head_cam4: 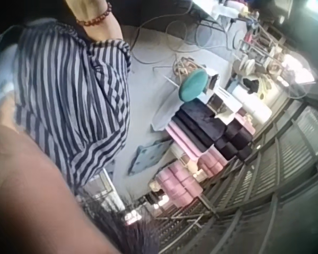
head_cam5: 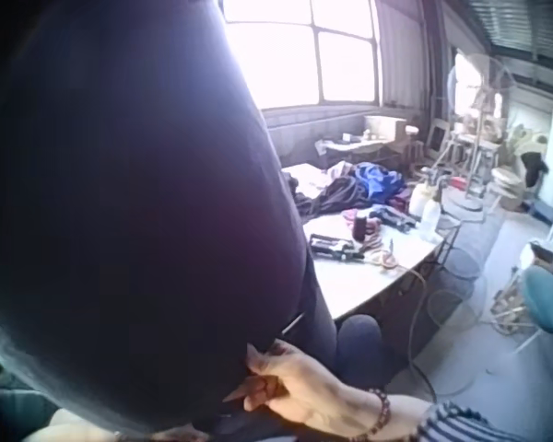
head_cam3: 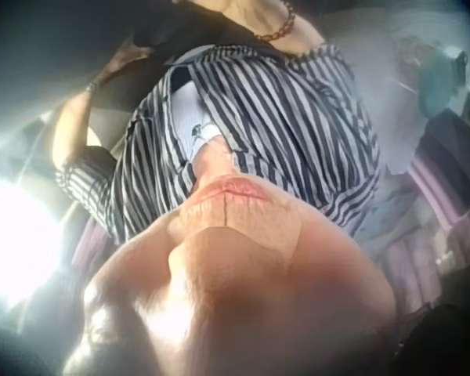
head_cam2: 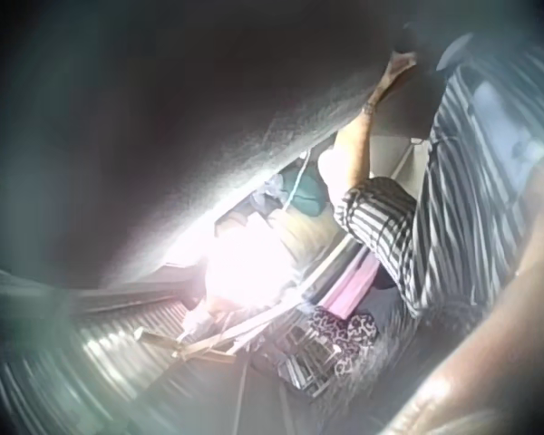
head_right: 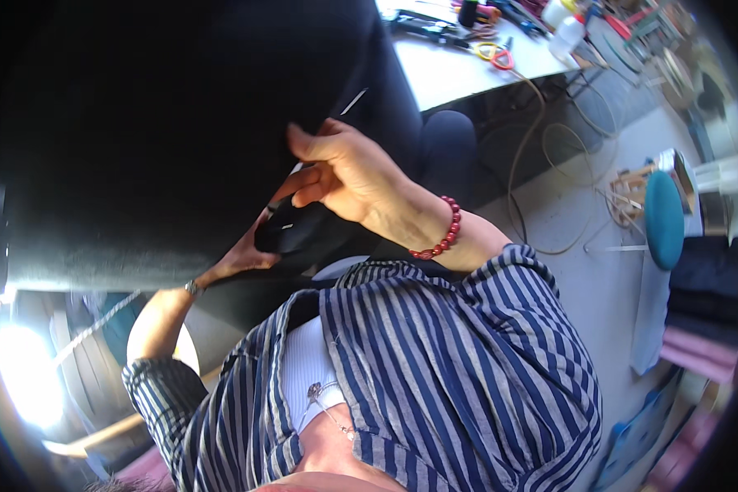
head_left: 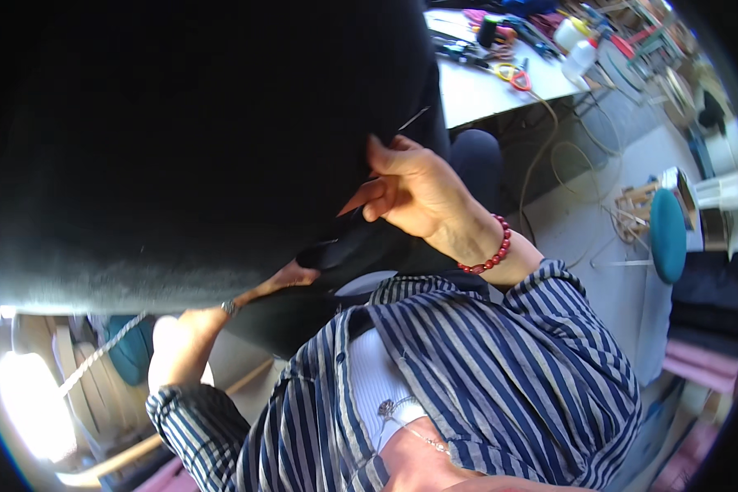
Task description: Sewing a black fabric cover onto a round green cushion for furniture assembly.
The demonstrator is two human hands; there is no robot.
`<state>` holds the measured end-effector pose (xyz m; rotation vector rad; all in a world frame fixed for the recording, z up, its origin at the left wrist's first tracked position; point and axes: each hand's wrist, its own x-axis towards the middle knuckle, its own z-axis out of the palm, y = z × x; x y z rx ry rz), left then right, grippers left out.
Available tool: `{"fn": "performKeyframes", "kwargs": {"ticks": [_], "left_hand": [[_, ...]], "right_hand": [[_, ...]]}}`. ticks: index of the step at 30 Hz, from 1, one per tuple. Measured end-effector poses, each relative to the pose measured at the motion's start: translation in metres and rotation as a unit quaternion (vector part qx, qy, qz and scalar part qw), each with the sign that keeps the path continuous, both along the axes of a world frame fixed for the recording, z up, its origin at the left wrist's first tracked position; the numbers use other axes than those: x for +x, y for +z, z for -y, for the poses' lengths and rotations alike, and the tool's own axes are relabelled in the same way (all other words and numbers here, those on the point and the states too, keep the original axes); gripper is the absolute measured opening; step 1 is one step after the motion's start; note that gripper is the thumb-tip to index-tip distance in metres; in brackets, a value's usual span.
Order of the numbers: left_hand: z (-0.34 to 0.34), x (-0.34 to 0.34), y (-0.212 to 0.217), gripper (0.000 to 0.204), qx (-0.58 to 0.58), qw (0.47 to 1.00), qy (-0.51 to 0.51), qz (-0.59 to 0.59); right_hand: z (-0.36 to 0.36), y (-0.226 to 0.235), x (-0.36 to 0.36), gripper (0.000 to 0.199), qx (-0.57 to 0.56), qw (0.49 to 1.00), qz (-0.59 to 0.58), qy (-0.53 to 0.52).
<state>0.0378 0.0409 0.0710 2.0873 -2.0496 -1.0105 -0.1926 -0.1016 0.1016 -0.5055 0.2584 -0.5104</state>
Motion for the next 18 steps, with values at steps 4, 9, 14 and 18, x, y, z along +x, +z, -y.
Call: {"fn": "performKeyframes", "kwargs": {"ticks": [4,9,14,18], "left_hand": [[-0.008,0.018,-0.021,0.090,0.009,0.992,0.028,-0.120],[0.008,0.010,0.007,0.083,0.028,0.997,-0.019,-0.065],[0.040,-0.013,0.045,0.063,0.062,0.998,0.013,-0.005],[0.054,0.007,0.050,0.055,0.023,1.000,0.014,0.007]], "right_hand": [[0.002,0.011,-0.004,0.017,0.076,0.997,-0.005,-0.034],[0.000,0.015,-0.011,0.026,0.037,0.998,0.050,-0.008],[0.009,0.014,-0.011,0.018,0.016,0.997,0.076,-0.022],[0.006,0.017,-0.014,0.020,0.025,0.997,0.066,-0.045]]}}
